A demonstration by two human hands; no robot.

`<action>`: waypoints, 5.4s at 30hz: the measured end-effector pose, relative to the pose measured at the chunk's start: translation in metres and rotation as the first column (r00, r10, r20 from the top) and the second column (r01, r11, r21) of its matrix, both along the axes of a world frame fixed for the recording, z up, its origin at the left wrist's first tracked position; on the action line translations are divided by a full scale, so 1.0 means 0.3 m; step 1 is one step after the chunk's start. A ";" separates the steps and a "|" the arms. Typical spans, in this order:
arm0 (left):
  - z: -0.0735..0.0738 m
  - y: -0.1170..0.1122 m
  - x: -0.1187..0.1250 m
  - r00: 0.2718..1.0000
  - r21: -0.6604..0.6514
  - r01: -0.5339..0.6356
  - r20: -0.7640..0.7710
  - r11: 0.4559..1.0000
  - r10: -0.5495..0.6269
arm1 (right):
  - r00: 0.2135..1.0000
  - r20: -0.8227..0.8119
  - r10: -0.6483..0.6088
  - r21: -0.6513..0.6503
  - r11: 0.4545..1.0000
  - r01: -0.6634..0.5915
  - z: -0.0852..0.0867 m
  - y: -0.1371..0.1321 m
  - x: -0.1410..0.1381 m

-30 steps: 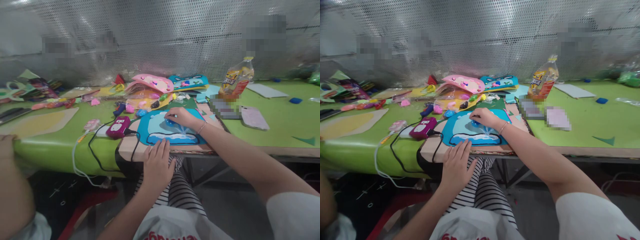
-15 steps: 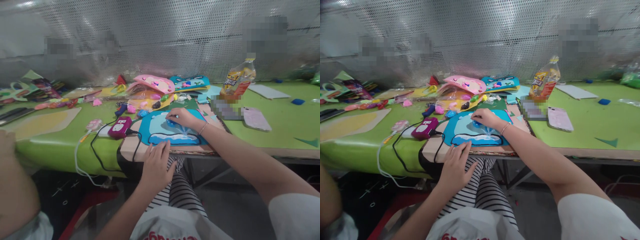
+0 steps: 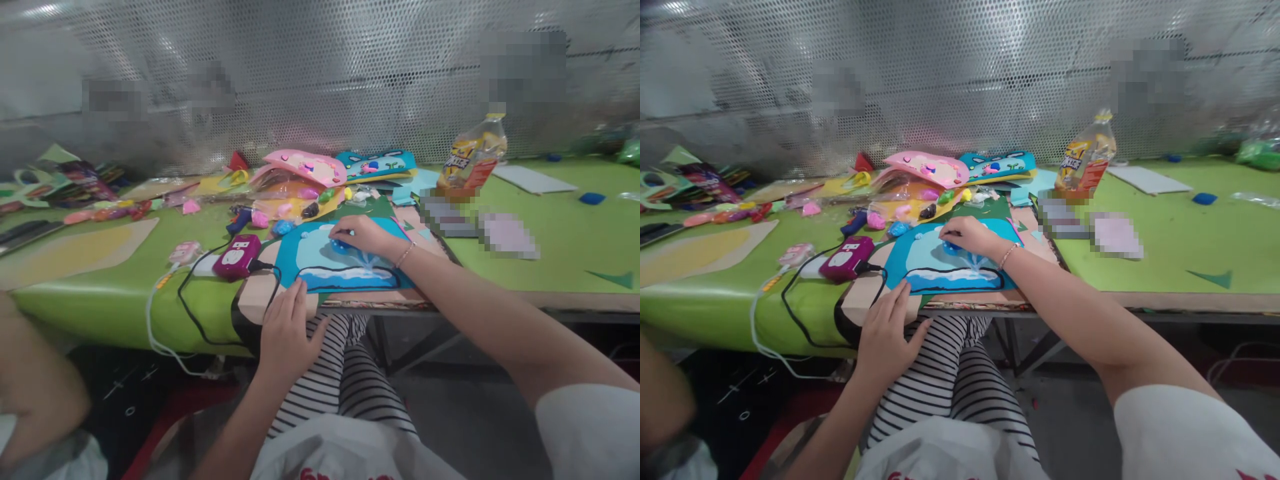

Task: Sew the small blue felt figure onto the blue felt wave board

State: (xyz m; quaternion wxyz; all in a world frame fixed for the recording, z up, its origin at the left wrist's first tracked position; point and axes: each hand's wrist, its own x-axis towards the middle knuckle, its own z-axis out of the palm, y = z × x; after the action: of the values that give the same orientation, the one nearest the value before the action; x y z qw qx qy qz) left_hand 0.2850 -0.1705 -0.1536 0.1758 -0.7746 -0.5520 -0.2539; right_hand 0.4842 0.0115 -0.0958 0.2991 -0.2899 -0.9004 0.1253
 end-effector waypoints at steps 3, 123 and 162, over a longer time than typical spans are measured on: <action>-0.001 0.004 0.002 1.000 0.005 -0.006 0.009 1.000 0.006 | 1.000 -0.002 0.013 0.009 1.000 -0.013 -0.005 0.005 0.002; 0.279 0.692 0.016 0.999 -0.382 0.014 0.048 0.924 0.005 | 0.646 -0.565 -0.513 -0.812 0.485 -0.324 -0.034 0.105 0.088; 0.270 0.681 0.023 0.998 -0.377 0.050 -0.010 0.925 -0.058 | 0.617 -0.583 -0.529 -0.798 0.518 -0.308 -0.011 0.070 0.074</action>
State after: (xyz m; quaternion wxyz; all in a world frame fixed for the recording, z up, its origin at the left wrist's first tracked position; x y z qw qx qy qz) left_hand 0.2918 0.0339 -0.0727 0.0227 -0.8114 -0.5670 -0.1400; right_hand 0.5063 0.0324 -0.0990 0.4833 -0.3762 -0.4707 0.6351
